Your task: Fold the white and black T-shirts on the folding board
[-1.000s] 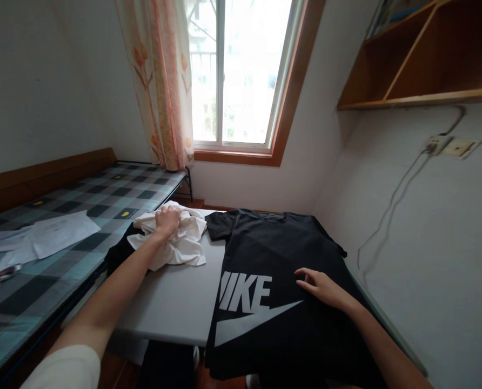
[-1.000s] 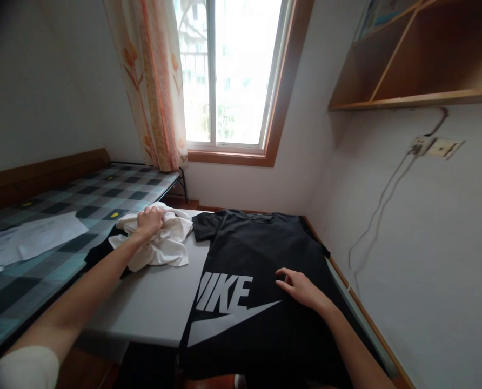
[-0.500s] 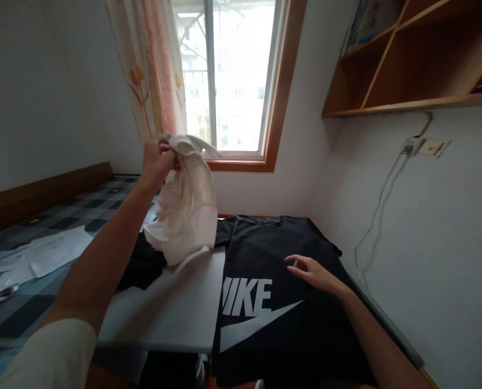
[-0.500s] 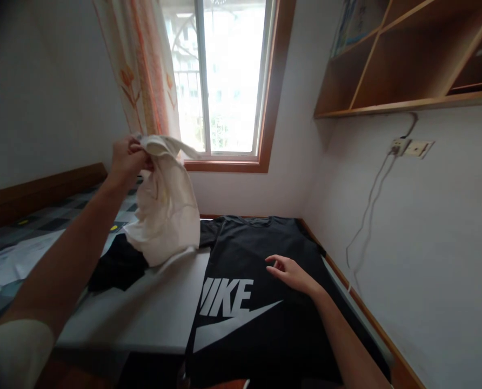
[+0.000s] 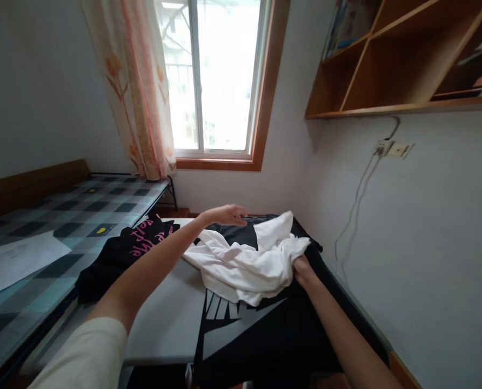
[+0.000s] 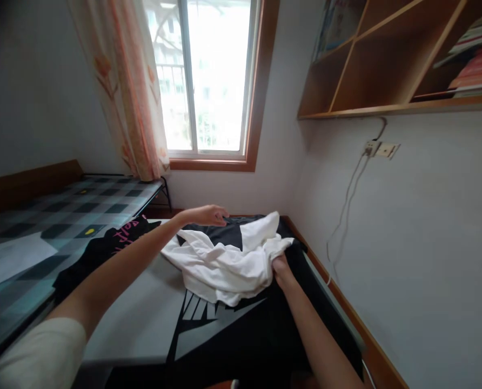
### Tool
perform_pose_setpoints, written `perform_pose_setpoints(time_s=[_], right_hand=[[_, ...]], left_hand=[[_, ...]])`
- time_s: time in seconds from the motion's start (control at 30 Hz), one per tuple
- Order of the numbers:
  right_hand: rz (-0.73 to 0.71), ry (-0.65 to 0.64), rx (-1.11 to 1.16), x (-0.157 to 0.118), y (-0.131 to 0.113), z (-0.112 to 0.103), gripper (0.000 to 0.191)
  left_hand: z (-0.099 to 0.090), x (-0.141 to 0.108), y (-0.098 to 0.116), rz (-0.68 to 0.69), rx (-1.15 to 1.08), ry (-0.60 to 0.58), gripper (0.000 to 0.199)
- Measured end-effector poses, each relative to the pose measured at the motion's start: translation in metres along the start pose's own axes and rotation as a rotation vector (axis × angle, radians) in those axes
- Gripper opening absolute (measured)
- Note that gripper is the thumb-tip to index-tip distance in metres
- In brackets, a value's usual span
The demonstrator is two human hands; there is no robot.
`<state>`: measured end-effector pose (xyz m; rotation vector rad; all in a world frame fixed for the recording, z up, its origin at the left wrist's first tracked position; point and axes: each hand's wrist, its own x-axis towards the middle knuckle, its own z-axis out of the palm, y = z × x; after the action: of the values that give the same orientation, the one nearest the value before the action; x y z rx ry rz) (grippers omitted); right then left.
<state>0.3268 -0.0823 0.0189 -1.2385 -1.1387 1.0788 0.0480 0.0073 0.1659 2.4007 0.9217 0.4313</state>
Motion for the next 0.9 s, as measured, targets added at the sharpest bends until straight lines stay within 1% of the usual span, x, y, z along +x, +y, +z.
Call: perform_pose_setpoints(time_s=[0.03,0.1,0.13,0.2,0.27,0.33,0.43,0.47,0.5,0.53,0.57,0.6,0.63,0.7,0.73,0.8,0.9], right_hand=[[0.022,0.030,0.043,0.000,0.011,-0.005,0.064],[0.026,0.127,0.211,-0.001,0.029,-0.011,0.057],[0.019,0.141,0.291,-0.001,0.035,-0.012,0.054],[-0.005,0.159,0.461,-0.002,0.045,-0.014,0.048],[-0.030,0.142,0.560,-0.005,0.050,-0.016,0.044],[-0.052,0.123,0.610,-0.008,0.051,-0.019,0.042],[-0.067,0.101,0.650,-0.013,0.048,-0.024,0.042],[-0.062,0.098,0.660,-0.014,0.048,-0.026,0.044],[-0.056,0.097,0.668,-0.015,0.047,-0.027,0.045],[-0.051,0.097,0.671,-0.016,0.046,-0.027,0.046],[-0.049,0.099,0.672,-0.016,0.045,-0.028,0.047],[-0.051,0.104,0.672,-0.016,0.044,-0.028,0.048],[-0.054,0.112,0.670,-0.016,0.043,-0.028,0.049],[-0.057,0.133,0.667,-0.017,0.042,-0.029,0.050],[-0.053,0.147,0.664,-0.018,0.041,-0.030,0.050],[-0.016,0.179,0.647,-0.021,0.039,-0.032,0.053],[0.116,0.210,0.579,-0.027,0.036,-0.036,0.056]], left_hand=[[0.015,-0.007,-0.012,-0.044,0.056,-0.062,0.039],[0.041,-0.020,-0.027,-0.111,0.125,-0.175,0.041],[0.053,-0.027,-0.031,-0.112,0.143,-0.222,0.042],[0.073,-0.037,-0.033,-0.077,0.161,-0.262,0.046],[0.091,-0.043,-0.032,-0.008,0.167,-0.238,0.049],[0.106,-0.046,-0.031,0.039,0.194,-0.161,0.055],[0.125,-0.048,-0.031,0.019,0.257,-0.035,0.068],[0.130,-0.049,-0.032,0.014,0.271,-0.003,0.067],[0.134,-0.050,-0.033,0.021,0.277,0.014,0.060],[0.137,-0.050,-0.033,0.039,0.281,0.023,0.048],[0.139,-0.051,-0.034,0.063,0.288,0.036,0.038],[0.140,-0.051,-0.034,0.086,0.295,0.051,0.034],[0.140,-0.052,-0.034,0.106,0.296,0.069,0.035],[0.134,-0.052,-0.035,0.127,0.263,0.149,0.037],[0.128,-0.052,-0.034,0.131,0.220,0.207,0.037],[0.110,-0.056,-0.035,0.116,0.078,0.349,0.039],[0.073,-0.068,-0.038,0.030,-0.177,0.598,0.044]])
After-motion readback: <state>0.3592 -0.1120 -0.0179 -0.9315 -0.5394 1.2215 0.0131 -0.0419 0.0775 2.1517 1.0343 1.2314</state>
